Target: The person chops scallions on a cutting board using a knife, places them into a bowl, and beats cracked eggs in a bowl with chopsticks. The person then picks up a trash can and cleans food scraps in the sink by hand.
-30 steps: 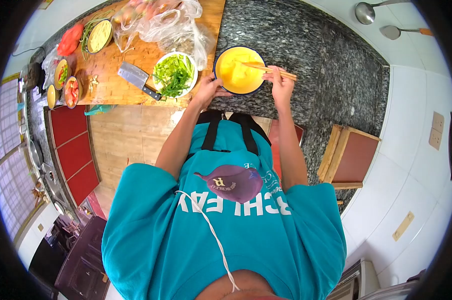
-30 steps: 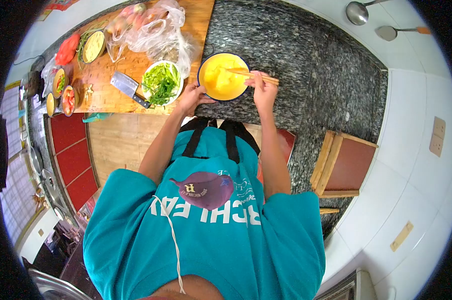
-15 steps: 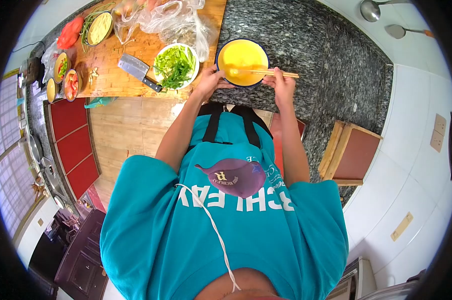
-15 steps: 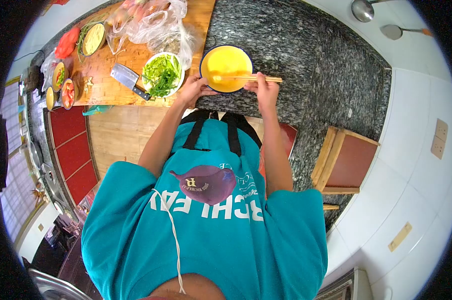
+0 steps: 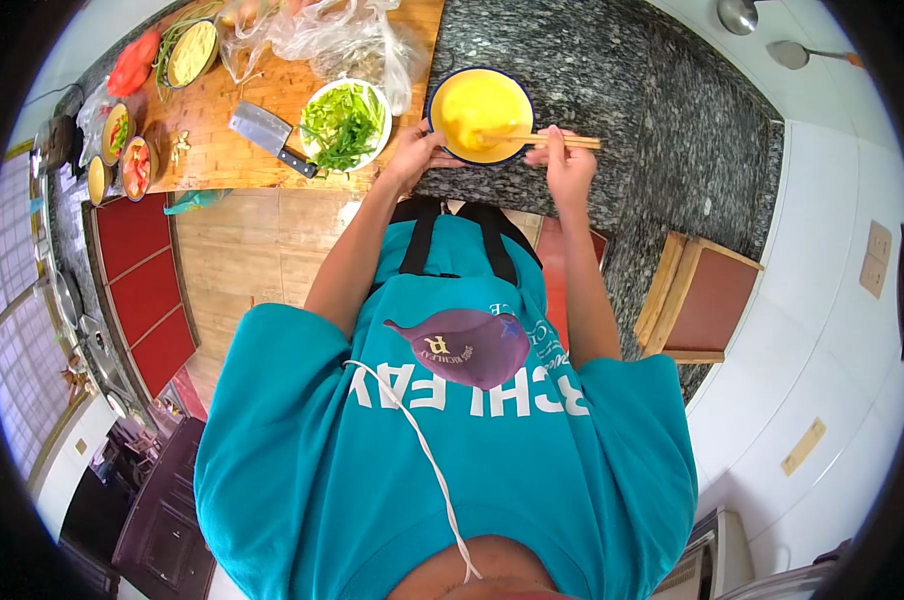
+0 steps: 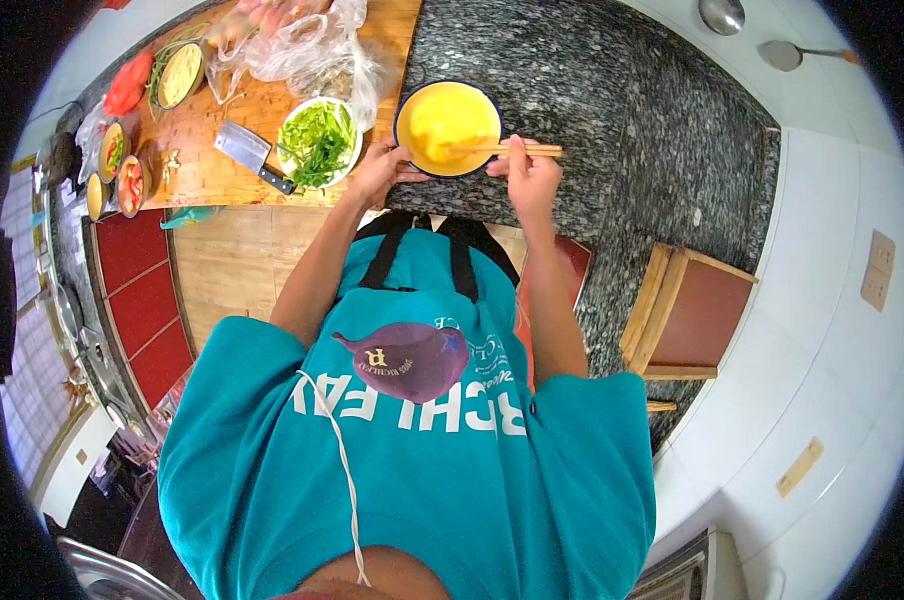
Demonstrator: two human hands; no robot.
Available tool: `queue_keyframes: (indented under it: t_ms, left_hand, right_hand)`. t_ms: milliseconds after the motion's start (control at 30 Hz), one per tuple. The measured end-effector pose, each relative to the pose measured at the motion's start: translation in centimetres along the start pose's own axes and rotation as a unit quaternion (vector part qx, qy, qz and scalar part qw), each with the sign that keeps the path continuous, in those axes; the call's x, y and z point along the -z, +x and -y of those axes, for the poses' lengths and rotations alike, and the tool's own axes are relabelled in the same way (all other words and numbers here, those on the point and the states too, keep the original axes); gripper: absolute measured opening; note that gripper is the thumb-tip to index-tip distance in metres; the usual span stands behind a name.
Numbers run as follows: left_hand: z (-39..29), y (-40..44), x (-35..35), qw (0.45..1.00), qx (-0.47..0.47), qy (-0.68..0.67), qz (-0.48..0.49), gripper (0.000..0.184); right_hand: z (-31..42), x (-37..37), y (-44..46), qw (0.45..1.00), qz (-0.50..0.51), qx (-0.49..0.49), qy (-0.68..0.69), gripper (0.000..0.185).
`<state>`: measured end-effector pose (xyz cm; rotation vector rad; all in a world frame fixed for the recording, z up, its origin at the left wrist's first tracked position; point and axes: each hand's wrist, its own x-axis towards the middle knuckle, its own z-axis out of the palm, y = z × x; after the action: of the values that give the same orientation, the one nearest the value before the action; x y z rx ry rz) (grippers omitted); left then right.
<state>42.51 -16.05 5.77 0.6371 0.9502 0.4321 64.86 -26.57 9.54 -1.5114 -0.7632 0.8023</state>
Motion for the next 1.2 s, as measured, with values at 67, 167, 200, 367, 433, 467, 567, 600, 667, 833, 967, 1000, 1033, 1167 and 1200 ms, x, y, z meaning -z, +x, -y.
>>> queue_keyframes:
  t_ms: [67,167,200,367,433,467,567,600,667,833,967,1000,1033,1167,1200]
  left_hand:
    - [0.3,-0.1,0.0,1.0,-0.002,-0.006,-0.003,0.028]
    - [0.5,0.1,0.4,1.0,-0.009,-0.018,-0.005,0.027]
    - [0.5,0.1,0.3,1.0,-0.004,-0.018,-0.008,0.027]
    - [-0.1,-0.4,-0.6,1.0,-0.009,-0.02,-0.017,0.027]
    - [-0.2,-0.2,-0.4,1.0,-0.005,-0.024,-0.007,0.027]
    - [-0.2,-0.2,-0.3,1.0,-0.007,-0.024,-0.003,0.027]
    - [0.0,-0.6,-0.4,1.0,-0.015,-0.018,-0.007,0.028]
    - [-0.2,-0.5,-0.5,1.0,-0.022,-0.011,-0.014,0.028]
    - [-0.3,-0.7,-0.4,1.0,-0.018,-0.012,-0.014,0.028]
    - [-0.1,-0.7,0.0,0.999,-0.006,-0.032,-0.004,0.029]
    - [-0.5,-0.9,-0.2,1.0,-0.006,-0.024,-0.01,0.029]
    - [-0.5,-0.9,-0.2,1.0,-0.003,-0.023,-0.011,0.029]
    - [-0.6,-0.9,-0.3,1.0,-0.004,-0.023,-0.011,0.029]
    - [-0.7,-1.0,-0.2,1.0,-0.008,-0.021,-0.016,0.03]
    - [-0.7,-1.1,-0.2,1.0,-0.008,-0.022,-0.016,0.03]
  right_hand:
    - [0.3,-0.3,0.0,1.0,0.0,0.02,0.022,0.024]
    - [-0.2,-0.2,0.0,0.996,0.002,0.026,-0.08,0.024]
    - [-0.6,-0.6,0.2,0.999,0.003,0.015,-0.029,0.024]
    - [-0.5,-1.2,1.0,0.999,0.015,-0.029,0.042,0.025]
    - [-0.6,-1.3,1.3,0.999,-0.031,-0.007,0.029,0.025]
    - [-0.7,-1.1,1.5,1.0,0.012,0.016,0.004,0.025]
    - [-0.7,-1.0,1.7,0.999,0.036,-0.008,0.025,0.024]
    - [-0.8,-1.3,2.1,0.999,0.022,0.029,0.018,0.024]
    - [-0.9,-1.0,2.0,0.999,0.052,0.006,-0.003,0.023]
    - [-0.4,-1.3,2.8,0.996,0.019,0.08,-0.043,0.023]
    - [-0.4,-1.4,3.0,0.994,0.075,0.036,-0.066,0.027]
    - [-0.3,-1.7,3.0,0.995,0.05,0.082,-0.032,0.025]
    - [0.0,-1.5,3.0,0.995,0.051,0.082,-0.032,0.025]
    - [0.0,-0.9,3.1,1.0,0.004,0.005,0.004,0.026]
    - [-0.1,-1.0,3.0,0.999,0.04,-0.019,-0.001,0.027]
